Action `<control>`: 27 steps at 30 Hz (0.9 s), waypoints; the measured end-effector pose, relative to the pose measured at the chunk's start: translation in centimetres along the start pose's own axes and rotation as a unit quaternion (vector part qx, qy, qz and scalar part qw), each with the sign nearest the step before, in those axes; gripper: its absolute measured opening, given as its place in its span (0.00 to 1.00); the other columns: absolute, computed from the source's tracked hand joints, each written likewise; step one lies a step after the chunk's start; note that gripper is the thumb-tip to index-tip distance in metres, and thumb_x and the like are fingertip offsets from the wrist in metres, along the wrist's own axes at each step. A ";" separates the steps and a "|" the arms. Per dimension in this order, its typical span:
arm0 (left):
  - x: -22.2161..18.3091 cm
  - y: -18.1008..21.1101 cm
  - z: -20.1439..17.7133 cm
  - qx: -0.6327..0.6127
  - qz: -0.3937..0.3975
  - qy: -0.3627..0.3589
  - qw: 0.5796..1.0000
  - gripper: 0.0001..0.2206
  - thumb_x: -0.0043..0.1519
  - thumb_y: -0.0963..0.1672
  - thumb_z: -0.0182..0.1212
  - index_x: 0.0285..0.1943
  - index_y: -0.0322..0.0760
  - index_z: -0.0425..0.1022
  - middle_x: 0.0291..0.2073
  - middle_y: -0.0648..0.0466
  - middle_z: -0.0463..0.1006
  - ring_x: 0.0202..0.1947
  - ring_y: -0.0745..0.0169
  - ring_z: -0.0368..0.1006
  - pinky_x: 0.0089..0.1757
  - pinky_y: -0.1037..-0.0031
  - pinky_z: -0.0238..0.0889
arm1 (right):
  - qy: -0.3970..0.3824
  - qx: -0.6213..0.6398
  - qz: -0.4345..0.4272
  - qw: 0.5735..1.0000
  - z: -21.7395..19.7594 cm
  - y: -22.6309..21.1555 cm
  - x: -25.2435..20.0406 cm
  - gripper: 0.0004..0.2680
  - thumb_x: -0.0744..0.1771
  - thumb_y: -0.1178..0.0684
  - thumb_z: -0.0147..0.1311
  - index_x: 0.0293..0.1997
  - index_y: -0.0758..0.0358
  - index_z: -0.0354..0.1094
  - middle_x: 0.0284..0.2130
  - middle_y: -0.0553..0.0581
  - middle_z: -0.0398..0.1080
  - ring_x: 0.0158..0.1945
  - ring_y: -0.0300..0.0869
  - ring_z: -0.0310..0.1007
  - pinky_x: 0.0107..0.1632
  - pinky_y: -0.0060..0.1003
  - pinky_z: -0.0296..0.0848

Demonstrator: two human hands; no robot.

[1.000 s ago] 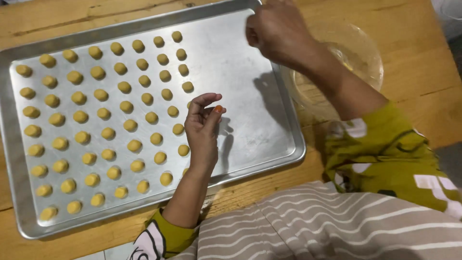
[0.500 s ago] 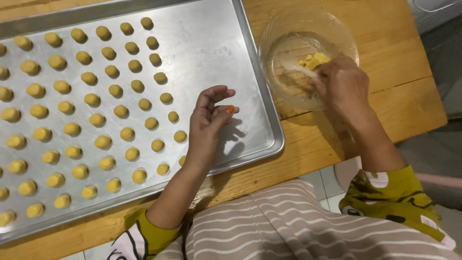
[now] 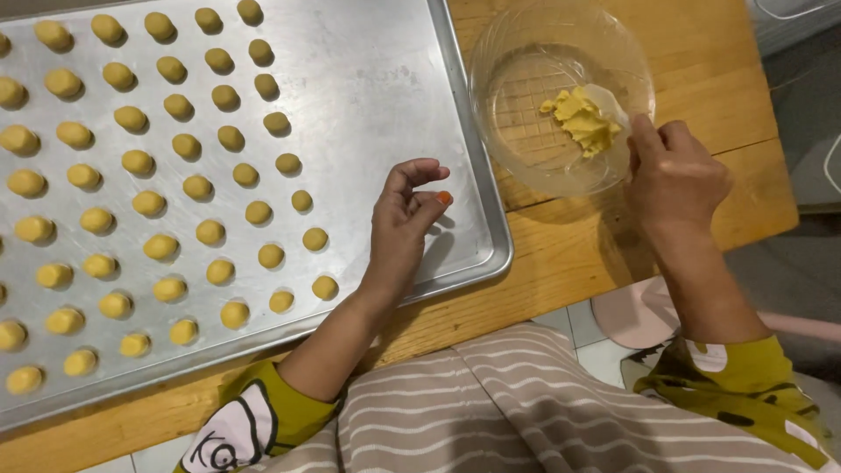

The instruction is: Forming small balls of dough by hand and placing them on a baking tray.

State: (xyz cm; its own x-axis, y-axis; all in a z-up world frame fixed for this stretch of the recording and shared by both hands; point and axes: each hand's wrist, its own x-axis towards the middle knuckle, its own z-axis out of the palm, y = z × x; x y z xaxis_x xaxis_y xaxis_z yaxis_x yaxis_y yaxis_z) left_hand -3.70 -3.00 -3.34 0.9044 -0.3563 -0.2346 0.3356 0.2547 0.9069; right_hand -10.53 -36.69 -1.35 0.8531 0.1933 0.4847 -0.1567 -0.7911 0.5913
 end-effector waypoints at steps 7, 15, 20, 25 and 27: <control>0.2 -0.4 -0.2 -0.008 0.009 0.014 1.000 0.14 0.62 0.40 0.60 0.56 0.43 0.71 0.53 0.51 0.78 0.32 0.76 0.68 0.42 0.80 0.67 | -0.009 -0.040 -0.027 0.999 1.0 -0.7 0.5 0.09 0.67 0.51 0.60 0.52 0.39 0.72 0.30 0.43 0.66 0.22 0.39 0.63 0.22 0.33 0.50; 0.1 0.0 0.0 -0.002 0.003 0.008 1.000 0.13 0.62 0.40 0.60 0.56 0.44 0.71 0.53 0.52 0.78 0.38 0.73 0.72 0.44 0.79 0.68 | -0.054 0.081 0.024 0.995 1.9 -0.3 -0.7 0.10 0.67 0.50 0.67 0.53 0.37 0.78 0.30 0.43 0.70 0.24 0.39 0.68 0.22 0.34 0.57; 0.0 0.3 0.1 0.002 0.002 0.001 1.000 0.12 0.63 0.41 0.60 0.55 0.44 0.72 0.52 0.53 0.78 0.38 0.73 0.73 0.47 0.78 0.69 | -0.071 0.287 0.071 0.953 1.4 0.3 -0.6 0.11 0.70 0.61 0.67 0.60 0.63 0.83 0.44 0.61 0.82 0.42 0.49 0.81 0.39 0.40 0.73; 0.2 0.0 0.1 -0.008 -0.004 0.003 1.000 0.12 0.62 0.40 0.60 0.55 0.44 0.72 0.53 0.53 0.78 0.38 0.73 0.72 0.46 0.78 0.69 | -0.054 0.265 0.064 0.961 1.5 -0.2 -1.2 0.11 0.69 0.61 0.68 0.59 0.59 0.83 0.43 0.58 0.82 0.37 0.46 0.80 0.32 0.39 0.69; 0.2 -0.1 0.0 -0.014 -0.009 0.006 1.000 0.13 0.62 0.40 0.60 0.55 0.44 0.72 0.53 0.53 0.78 0.39 0.73 0.72 0.46 0.78 0.69 | -0.049 0.265 0.056 0.961 1.3 -0.3 -1.3 0.11 0.69 0.61 0.66 0.57 0.57 0.83 0.46 0.58 0.83 0.40 0.47 0.82 0.33 0.39 0.72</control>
State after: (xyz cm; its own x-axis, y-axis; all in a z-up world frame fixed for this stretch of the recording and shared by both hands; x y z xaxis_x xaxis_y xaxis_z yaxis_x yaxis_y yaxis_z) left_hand -3.54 -3.13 -3.44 0.9010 -0.3510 -0.2551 0.3593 0.2740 0.8921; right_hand -10.95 -37.49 -3.02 0.8927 0.0548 0.4473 0.0035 -0.9934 0.1146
